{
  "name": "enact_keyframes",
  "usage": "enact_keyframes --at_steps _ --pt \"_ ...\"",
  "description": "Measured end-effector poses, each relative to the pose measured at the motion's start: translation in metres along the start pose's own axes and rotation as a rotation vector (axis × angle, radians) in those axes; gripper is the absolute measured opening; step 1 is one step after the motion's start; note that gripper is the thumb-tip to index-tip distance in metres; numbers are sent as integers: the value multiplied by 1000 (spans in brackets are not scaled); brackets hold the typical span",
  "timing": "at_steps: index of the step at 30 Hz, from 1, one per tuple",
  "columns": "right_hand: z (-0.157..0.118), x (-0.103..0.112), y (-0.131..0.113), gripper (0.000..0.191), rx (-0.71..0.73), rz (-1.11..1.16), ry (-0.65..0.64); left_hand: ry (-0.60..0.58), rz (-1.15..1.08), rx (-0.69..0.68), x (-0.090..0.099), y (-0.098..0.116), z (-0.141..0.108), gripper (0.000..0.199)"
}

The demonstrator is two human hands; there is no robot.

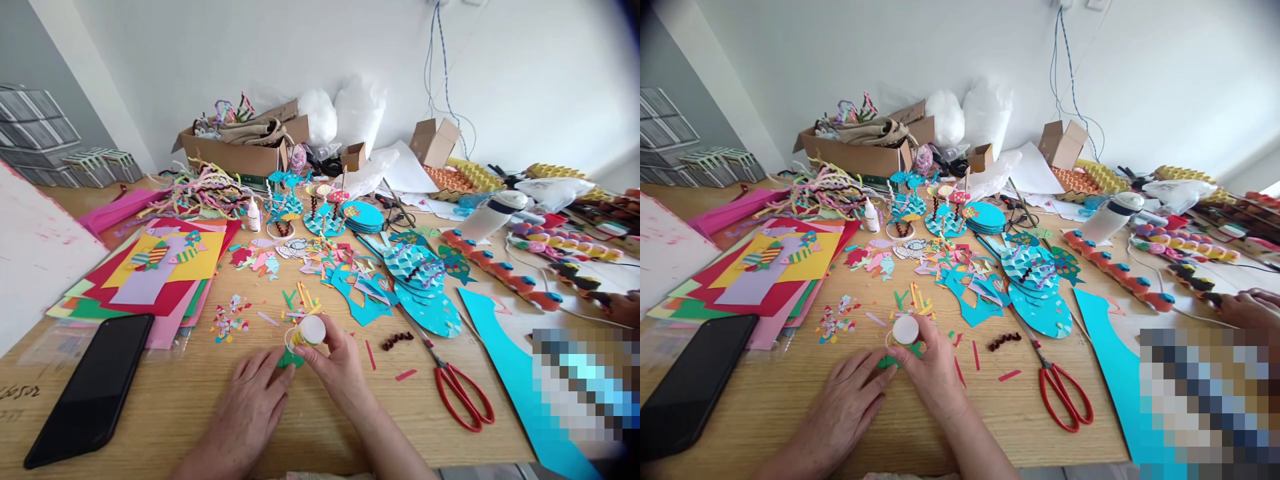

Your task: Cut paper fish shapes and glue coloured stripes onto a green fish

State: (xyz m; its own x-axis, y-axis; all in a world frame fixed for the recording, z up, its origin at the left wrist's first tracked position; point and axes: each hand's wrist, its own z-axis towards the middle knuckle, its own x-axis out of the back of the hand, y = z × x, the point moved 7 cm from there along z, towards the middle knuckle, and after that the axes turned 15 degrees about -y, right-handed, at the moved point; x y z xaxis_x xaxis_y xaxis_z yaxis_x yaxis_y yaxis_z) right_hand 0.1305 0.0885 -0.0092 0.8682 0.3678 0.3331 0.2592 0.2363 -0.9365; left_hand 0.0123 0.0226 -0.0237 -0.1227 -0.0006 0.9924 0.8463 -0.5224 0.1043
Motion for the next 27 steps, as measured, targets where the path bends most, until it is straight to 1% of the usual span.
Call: enact_keyframes --at_steps 4,8,11,16,22,24,27 --pt "-5 6 -9 26 2 -82 -52 8 -6 18 -3 -1 -1 27" --pt "-7 14 -14 22 -8 -77 -29 8 1 8 -4 0 -1 27" --pt "-5 11 -13 23 3 -37 -32 10 7 2 -2 0 -1 27" --pt "-2 0 -9 29 13 -39 -59 28 11 7 -1 0 -1 27" --pt "-4 6 -18 19 41 -121 -87 17 29 2 -1 1 -1 27" --pt "-4 9 -18 17 37 -108 -71 12 27 5 -1 0 -1 26" --pt "-3 14 -11 18 16 -26 -35 6 13 8 -1 0 -1 27"
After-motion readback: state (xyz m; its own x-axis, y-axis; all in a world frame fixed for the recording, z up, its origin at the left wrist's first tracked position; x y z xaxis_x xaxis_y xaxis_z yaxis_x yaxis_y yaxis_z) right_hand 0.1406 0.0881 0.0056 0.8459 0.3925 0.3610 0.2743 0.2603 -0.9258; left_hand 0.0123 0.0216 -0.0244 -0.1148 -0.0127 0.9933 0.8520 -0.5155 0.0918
